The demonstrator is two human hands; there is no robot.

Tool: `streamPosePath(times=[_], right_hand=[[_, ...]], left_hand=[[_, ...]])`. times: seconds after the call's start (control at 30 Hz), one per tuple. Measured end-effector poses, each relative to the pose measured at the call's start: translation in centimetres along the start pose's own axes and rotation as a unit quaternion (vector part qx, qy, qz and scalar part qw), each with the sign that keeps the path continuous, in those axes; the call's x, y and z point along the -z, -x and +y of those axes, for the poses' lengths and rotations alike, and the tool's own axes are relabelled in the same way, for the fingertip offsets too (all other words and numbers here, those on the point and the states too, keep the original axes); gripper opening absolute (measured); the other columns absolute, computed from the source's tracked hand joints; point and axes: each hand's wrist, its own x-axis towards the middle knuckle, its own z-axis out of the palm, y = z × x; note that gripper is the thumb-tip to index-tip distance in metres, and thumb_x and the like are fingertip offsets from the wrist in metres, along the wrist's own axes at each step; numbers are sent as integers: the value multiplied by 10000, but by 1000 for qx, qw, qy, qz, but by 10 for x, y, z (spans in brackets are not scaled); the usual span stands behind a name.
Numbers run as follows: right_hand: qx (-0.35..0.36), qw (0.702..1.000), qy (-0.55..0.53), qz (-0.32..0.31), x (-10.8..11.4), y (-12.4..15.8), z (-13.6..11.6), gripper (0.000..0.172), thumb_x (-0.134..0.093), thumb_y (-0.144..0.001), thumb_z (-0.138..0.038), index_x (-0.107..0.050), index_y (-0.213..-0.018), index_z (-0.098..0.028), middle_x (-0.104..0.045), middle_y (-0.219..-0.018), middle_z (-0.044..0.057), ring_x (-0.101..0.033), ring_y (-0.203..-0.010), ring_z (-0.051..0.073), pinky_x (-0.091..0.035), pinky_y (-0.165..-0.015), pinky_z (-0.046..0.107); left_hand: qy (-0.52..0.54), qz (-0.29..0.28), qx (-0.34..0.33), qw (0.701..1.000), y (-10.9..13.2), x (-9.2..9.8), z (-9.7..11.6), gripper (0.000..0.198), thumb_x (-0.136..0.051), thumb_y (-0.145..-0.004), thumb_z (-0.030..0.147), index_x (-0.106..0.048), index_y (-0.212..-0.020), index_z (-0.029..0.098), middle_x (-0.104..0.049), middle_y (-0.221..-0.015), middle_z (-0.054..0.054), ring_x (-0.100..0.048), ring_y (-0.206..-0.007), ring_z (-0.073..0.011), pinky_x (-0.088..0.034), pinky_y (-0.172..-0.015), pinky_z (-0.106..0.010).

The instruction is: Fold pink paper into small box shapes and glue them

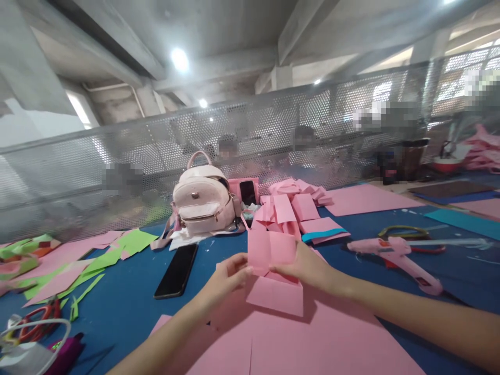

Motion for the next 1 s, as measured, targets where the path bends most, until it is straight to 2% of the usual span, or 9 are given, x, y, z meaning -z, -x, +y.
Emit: streamPosePath(times=[0.2, 0.43, 0.53, 0.6, 0.7, 0.77, 0.83, 0.93, 1.0], right_hand=[[-20, 1000, -24, 1, -4, 6, 4, 327, -728, -721, -247, -741, -1038, -170, -781, -1076, 89, -717, -1004, 302, -584, -809, 365], [-53, 986, -132, -87, -10, 27, 5, 438, -618, -895, -348, -605, -1297, -172, -707, -1244, 122, -668, -1143, 290, -557, -940, 399], [11, 989, -71, -130, -2, 33, 7, 713, -720, -840, -405, -452, -1452, -155, -598, -1388, 177, -621, -1208, 305, -522, -1010, 437], [50, 992, 2, -114, 6, 36, 10, 905, -777, -797, -372, -298, -1544, -196, -459, -1514, 189, -543, -1305, 301, -495, -1053, 431], [118, 985, 108, -57, 19, 41, 17, 821, -707, -875, -340, -255, -1557, -282, -382, -1565, 156, -503, -1342, 270, -522, -1017, 400], [194, 962, 187, -35, 26, 43, 20, 682, -657, -930, -327, -325, -1526, -296, -423, -1536, 137, -499, -1340, 250, -503, -1032, 401], [295, 917, 265, -44, 29, 46, 17, 516, -626, -960, -280, -456, -1447, -285, -540, -1443, 110, -520, -1313, 229, -469, -1060, 398], [459, 810, 357, -77, 26, 48, 5, 283, -539, -1008, -185, -629, -1262, -271, -717, -1237, 25, -600, -1203, 172, -432, -1075, 326], [535, 738, 396, -108, 23, 48, -2, 290, -449, -1047, -156, -659, -1233, -228, -747, -1214, 3, -629, -1163, 141, -412, -1085, 279]], left_hand=[[-20, -47, -8, 999, 7, -6, 4, 593, -873, -711, 390, -665, -1226, 182, -718, -1185, -128, -663, -1120, -308, -511, -929, -359], [5, 54, 22, 998, -4, 15, -6, 711, -865, -690, 495, -572, -1267, 200, -731, -1039, -78, -700, -852, -198, -519, -715, -257], [-1, 95, 0, 995, -9, 27, -1, 569, -802, -755, 540, -622, -1163, 186, -726, -994, -52, -681, -841, -170, -494, -743, -235], [-10, 99, -12, 995, -9, 32, 4, 480, -759, -794, 558, -663, -1056, 167, -725, -960, -49, -670, -834, -163, -480, -744, -226], [-40, 71, -20, 996, -7, 32, 10, 425, -719, -835, 555, -706, -986, 159, -735, -951, -55, -662, -824, -160, -467, -737, -225], [-66, 25, -20, 997, -5, 27, 11, 419, -711, -853, 532, -720, -1061, 168, -751, -977, -67, -676, -871, -182, -476, -785, -250], [-87, -33, -19, 995, -4, 19, 10, 452, -722, -858, 499, -691, -1178, 181, -766, -1000, -83, -694, -945, -218, -484, -876, -304], [-101, -103, -31, 989, -10, 4, 6, 496, -707, -877, 481, -626, -1267, 186, -772, -1011, -102, -702, -1016, -245, -473, -972, -379], [-108, -133, -46, 984, -18, -4, 5, 498, -675, -900, 481, -592, -1289, 180, -765, -1019, -112, -701, -1036, -245, -473, -995, -397]])
